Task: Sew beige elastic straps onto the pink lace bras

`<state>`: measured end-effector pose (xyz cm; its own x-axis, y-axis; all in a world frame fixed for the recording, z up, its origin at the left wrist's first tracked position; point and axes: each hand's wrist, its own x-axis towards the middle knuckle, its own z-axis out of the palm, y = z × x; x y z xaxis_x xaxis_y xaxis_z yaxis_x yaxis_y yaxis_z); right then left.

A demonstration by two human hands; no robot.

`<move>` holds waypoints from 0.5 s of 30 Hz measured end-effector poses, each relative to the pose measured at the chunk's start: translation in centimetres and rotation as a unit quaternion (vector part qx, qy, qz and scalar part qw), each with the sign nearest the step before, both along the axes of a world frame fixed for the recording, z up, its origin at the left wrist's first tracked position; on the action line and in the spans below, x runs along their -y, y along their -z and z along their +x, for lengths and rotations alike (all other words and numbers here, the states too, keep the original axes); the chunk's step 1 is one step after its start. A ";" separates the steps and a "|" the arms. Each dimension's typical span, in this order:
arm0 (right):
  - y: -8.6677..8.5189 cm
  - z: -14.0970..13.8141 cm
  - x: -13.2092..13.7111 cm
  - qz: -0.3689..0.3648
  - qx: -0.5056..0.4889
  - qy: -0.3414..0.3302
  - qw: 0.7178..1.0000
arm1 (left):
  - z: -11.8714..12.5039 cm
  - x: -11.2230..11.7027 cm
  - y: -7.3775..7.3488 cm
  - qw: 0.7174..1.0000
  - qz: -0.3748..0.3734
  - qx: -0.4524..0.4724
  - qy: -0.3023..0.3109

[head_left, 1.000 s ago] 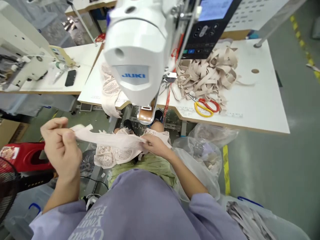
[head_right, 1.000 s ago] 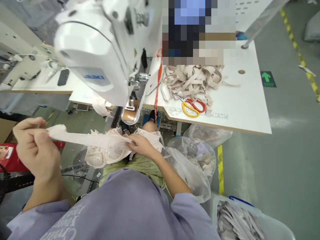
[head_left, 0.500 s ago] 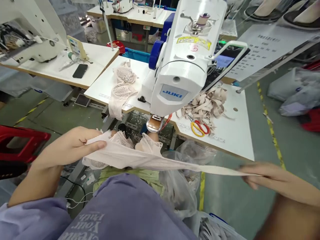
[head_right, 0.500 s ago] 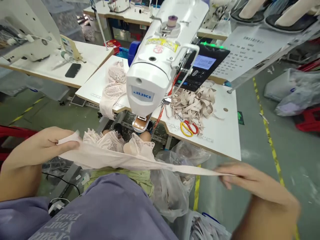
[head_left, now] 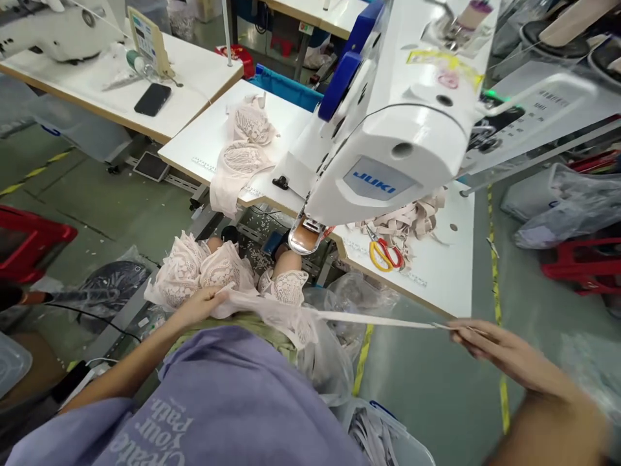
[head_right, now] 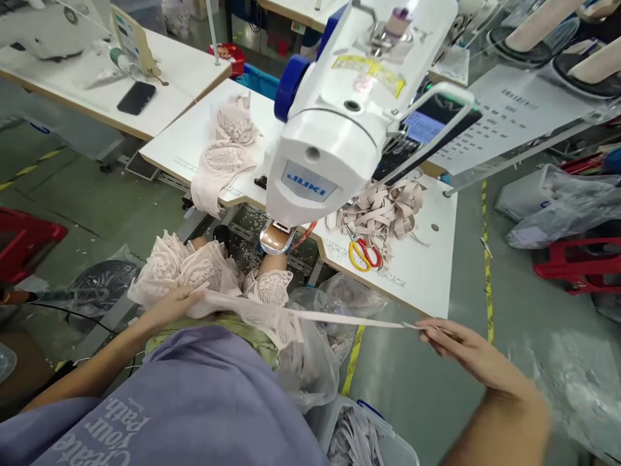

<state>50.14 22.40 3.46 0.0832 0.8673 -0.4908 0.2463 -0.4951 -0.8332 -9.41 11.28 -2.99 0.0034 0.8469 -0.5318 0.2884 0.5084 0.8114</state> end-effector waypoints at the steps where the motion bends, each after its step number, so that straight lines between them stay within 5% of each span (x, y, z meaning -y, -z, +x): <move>1: 1.6 -0.9 -0.7 -0.047 -0.016 0.024 0.999 | -0.5 0.5 0.8 1.000 -0.011 -0.009 -0.012; 3: 4.4 -3.6 -1.8 -0.042 -0.085 0.099 0.991 | -1.3 1.1 1.6 0.999 -0.020 -0.029 -0.032; 9: 9.1 -16.6 -1.4 0.172 -0.205 0.226 0.937 | -2.2 -1.3 1.0 0.987 0.053 -0.136 -0.066; 11: 9.7 -21.5 -0.2 0.207 -0.212 0.148 0.943 | -1.7 -3.0 0.4 0.981 0.109 -0.147 -0.066; 15: 9.8 -29.3 2.2 0.163 -0.204 0.010 0.965 | 0.0 -6.1 -1.2 0.961 0.207 -0.170 -0.068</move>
